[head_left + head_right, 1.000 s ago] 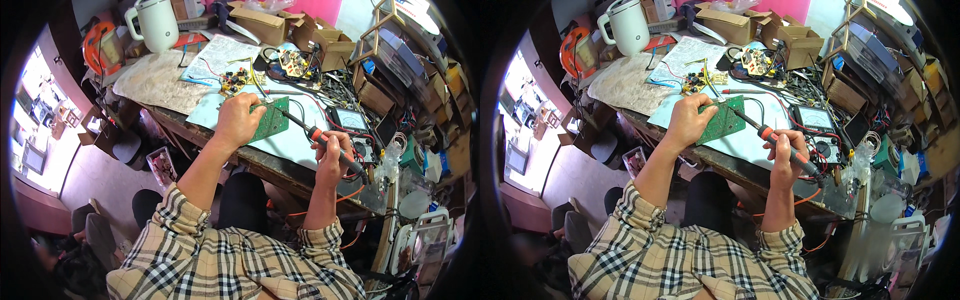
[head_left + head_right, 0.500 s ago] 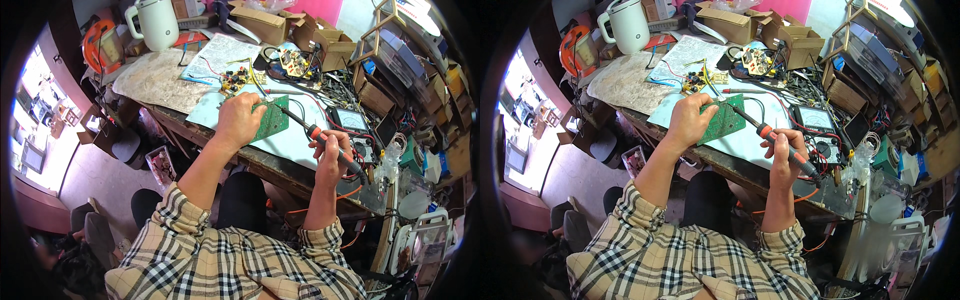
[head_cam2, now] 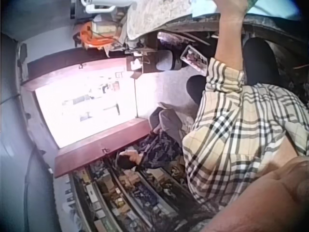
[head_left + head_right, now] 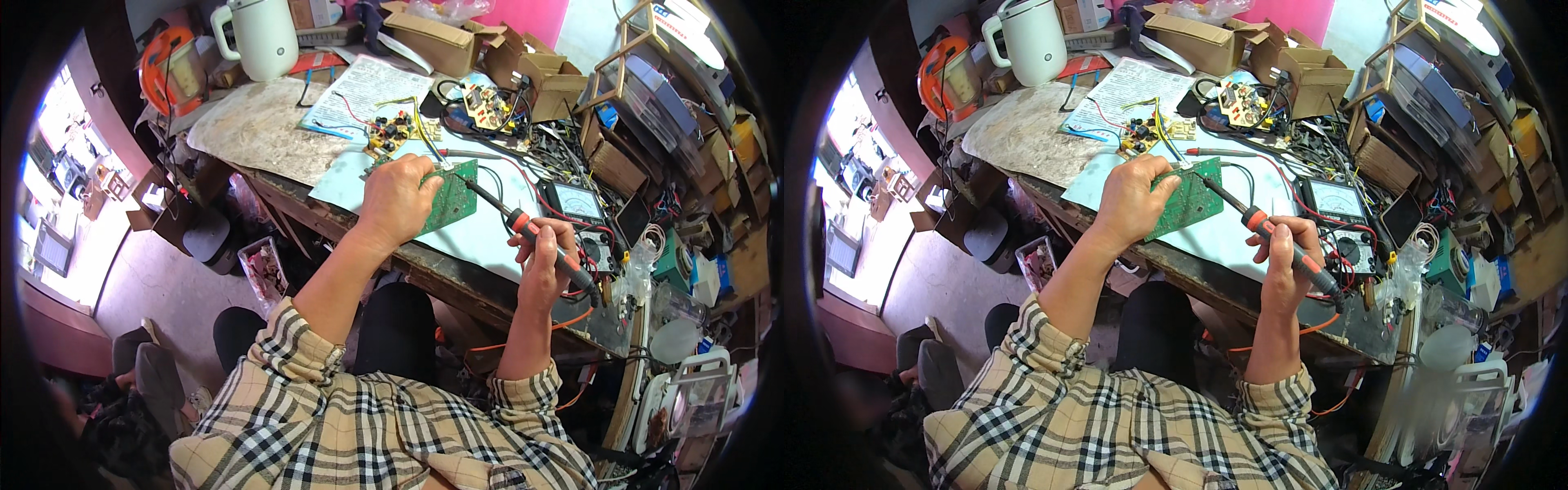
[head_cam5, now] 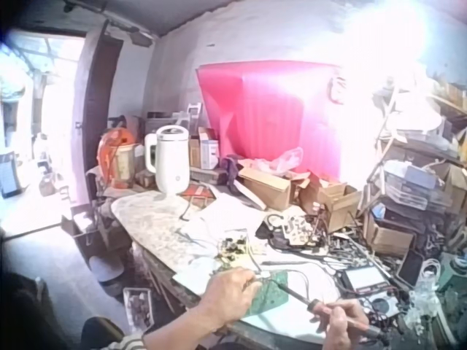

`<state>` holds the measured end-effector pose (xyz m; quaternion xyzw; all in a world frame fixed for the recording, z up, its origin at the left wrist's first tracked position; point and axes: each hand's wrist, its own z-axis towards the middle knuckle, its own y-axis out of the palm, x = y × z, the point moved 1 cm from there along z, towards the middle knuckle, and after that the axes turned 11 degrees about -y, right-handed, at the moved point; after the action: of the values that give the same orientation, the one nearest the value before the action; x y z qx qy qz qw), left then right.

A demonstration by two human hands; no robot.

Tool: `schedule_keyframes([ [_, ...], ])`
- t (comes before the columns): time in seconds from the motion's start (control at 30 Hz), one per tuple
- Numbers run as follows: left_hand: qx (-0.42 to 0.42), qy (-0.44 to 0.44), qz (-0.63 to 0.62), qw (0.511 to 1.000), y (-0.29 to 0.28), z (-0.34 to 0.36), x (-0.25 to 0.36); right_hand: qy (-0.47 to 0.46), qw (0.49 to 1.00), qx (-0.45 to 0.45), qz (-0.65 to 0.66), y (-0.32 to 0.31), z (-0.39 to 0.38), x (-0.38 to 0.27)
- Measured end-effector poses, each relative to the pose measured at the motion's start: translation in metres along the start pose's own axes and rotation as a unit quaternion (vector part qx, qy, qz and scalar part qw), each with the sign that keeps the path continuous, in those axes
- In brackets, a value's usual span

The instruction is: The person uses a soldering iron to apply heat to various points on a green circuit board held in the left hand. The person repeatedly touches the iron to different solder joints while occasionally repositioning the board. A second person is visible sitting nearby but does not participate in the task.

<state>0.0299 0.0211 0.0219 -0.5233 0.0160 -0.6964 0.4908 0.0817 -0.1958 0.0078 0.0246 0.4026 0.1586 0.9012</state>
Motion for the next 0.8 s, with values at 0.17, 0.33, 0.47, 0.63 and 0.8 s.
schedule_keyframes([
  [0.17, -0.003, 0.008, 0.002, 1.0, -0.0003, 0.0002, 0.0007, -0.005, 1.0, -0.002, 0.003, 0.0002, -0.0005, -0.0005],
  [0.33, -0.005, 0.01, 0.005, 1.0, -0.0006, 0.0001, 0.0008, -0.013, 1.0, -0.005, 0.005, 0.0006, -0.0008, 0.0],
  [0.47, -0.001, 0.015, -0.003, 1.0, -0.0007, 0.0002, 0.0007, -0.036, 0.999, -0.017, -0.004, 0.0009, -0.001, 0.0005],
  [0.63, -0.006, 0.013, -0.008, 1.0, 0.0001, 0.0009, 0.0002, -0.037, 0.999, -0.025, -0.027, 0.0019, -0.0021, -0.0026],
  [0.8, 0.015, -0.003, -0.003, 1.0, 0.0025, -0.0008, -0.001, -0.047, 0.999, -0.017, -0.012, 0.002, -0.0025, -0.0006],
])
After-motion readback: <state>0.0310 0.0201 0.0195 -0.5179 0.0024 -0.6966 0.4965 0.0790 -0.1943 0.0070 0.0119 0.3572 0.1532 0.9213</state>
